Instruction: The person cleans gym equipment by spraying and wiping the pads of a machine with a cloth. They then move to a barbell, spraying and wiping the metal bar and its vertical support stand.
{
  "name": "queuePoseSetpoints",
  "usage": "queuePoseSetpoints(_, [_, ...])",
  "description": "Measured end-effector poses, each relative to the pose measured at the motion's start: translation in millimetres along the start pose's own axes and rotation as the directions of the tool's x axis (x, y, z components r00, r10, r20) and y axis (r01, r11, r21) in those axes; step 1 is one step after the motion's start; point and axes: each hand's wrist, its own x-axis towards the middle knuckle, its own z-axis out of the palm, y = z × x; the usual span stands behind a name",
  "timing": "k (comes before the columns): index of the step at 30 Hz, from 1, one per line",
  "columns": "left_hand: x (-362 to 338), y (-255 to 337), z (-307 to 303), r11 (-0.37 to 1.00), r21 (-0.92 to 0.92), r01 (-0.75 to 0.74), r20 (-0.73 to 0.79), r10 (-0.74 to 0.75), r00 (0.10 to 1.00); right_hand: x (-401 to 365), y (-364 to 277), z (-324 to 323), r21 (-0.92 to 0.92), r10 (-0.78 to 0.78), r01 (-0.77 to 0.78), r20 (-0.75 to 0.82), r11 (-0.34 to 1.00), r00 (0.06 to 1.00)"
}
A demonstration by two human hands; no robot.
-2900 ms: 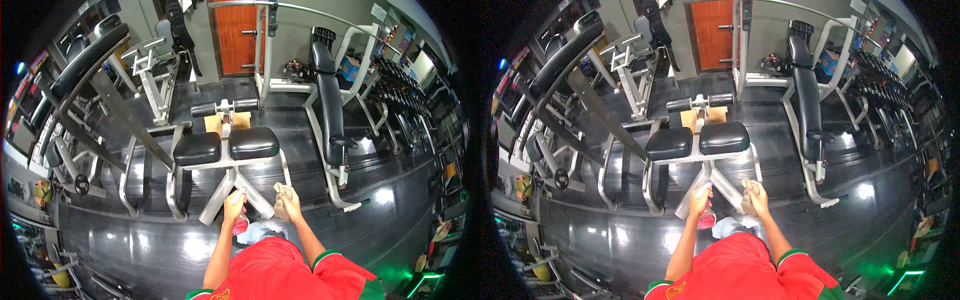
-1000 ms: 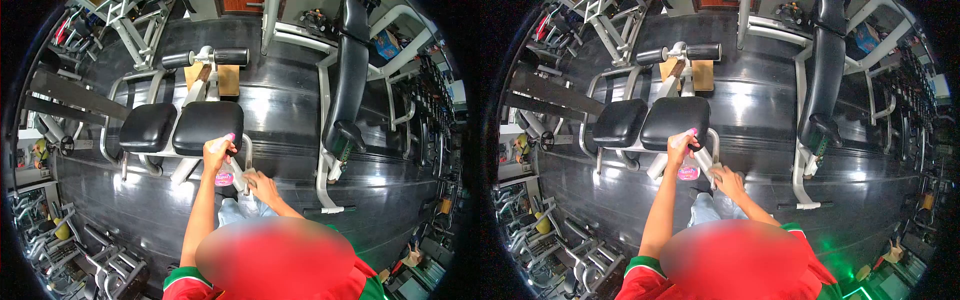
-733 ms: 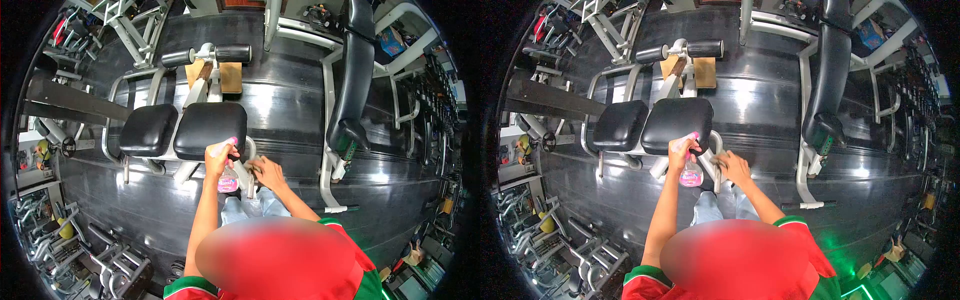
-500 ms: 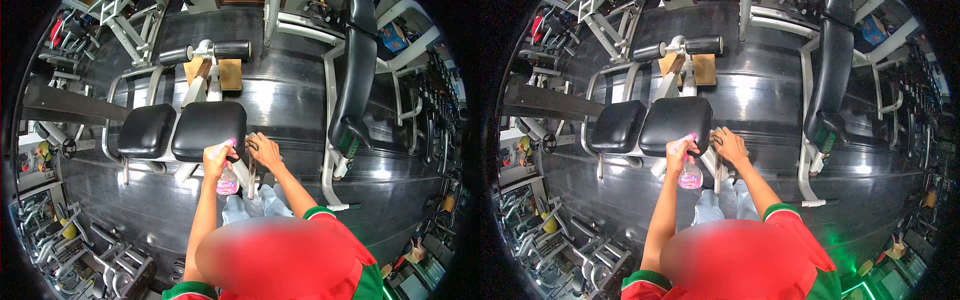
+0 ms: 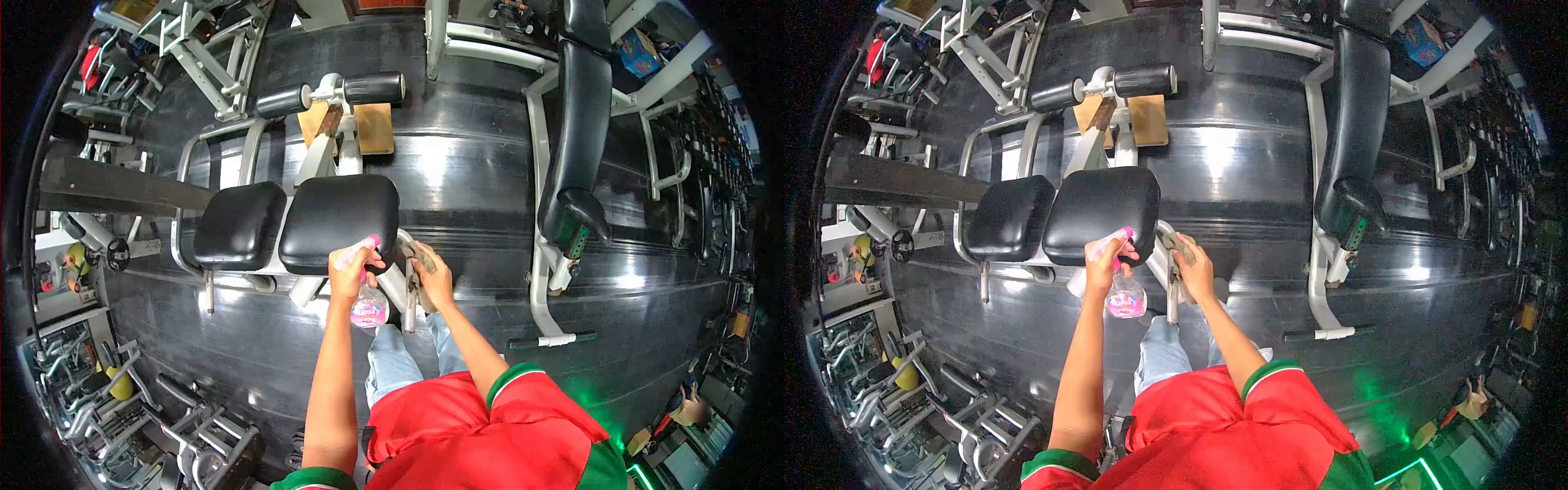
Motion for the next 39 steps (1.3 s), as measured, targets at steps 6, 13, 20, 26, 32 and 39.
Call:
queuePoseSetpoints(6, [2, -3, -3, 0.999, 0.031, -0.017, 0.028, 0.016, 0.999, 47, 17, 6, 0.025, 0.182, -0.186, 0.122, 0.982, 0.976])
queuePoseSetpoints(13, [-1, 1, -1, 1.000, 0.021, 0.011, -0.011, -0.011, 1.000, 87, 45, 1, 0.283, 0.346, -0.579, 0.578, 0.765, 0.739])
queuePoseSetpoints(20, [0, 2, -1, 1.000, 0.020, -0.003, 0.012, 0.003, 1.000, -8, 46, -4, 0.331, 0.515, -0.651, 0.413, 0.683, 0.751])
queuePoseSetpoints(26, [2, 1, -4, 1.000, 0.019, -0.014, 0.049, 0.013, 0.999, -71, 74, 4, 0.215, 0.442, -0.497, 0.258, 0.841, 0.859])
queuePoseSetpoints(32, [-1, 12, -2, 0.997, 0.067, 0.026, 0.088, -0.032, 0.996, 1, 0, 18, -0.157, -0.034, 0.017, -0.109, 0.987, 0.993])
queuePoseSetpoints(39, [2, 12, -10, 0.989, 0.145, 0.022, 0.236, -0.056, 0.970, -19, -46, 8, -0.631, -0.149, 0.170, 0.086, 0.757, 0.985])
